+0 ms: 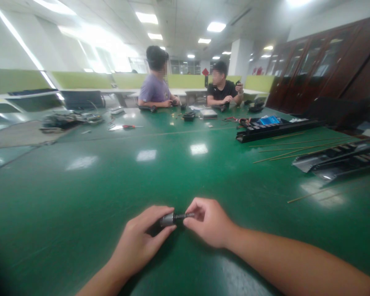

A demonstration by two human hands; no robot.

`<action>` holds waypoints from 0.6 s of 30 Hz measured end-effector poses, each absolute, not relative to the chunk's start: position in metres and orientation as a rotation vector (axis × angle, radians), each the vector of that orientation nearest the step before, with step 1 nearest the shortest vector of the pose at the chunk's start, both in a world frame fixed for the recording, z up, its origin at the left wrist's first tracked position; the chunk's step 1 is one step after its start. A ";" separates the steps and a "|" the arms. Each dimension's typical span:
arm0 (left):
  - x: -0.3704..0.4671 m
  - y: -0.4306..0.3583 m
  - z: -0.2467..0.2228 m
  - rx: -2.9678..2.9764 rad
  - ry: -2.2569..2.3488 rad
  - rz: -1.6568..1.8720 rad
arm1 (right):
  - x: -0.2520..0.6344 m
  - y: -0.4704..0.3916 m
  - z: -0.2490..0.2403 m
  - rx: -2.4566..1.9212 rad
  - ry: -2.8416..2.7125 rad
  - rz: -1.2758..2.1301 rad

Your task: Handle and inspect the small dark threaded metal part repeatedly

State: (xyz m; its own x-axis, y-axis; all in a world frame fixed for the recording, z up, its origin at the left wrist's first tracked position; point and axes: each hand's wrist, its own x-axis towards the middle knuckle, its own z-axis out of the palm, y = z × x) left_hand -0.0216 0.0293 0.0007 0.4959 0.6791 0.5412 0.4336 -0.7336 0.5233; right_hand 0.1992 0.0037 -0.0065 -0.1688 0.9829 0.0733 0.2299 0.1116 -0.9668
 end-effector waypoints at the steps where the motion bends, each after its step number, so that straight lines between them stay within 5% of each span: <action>1: -0.022 0.030 0.001 2.425 0.935 1.090 | 0.199 0.004 -0.006 -1.230 -1.546 1.136; 18: -0.025 0.030 0.002 2.450 0.927 1.126 | 0.201 0.005 -0.010 -1.234 -1.521 1.168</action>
State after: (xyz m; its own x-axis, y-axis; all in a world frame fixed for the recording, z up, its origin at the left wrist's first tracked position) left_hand -0.0251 0.0297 0.0024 0.4875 0.6599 0.5717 0.4337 -0.7513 0.4974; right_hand 0.2007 0.0051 -0.0097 -0.1680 0.9846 0.0484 0.2075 0.0833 -0.9747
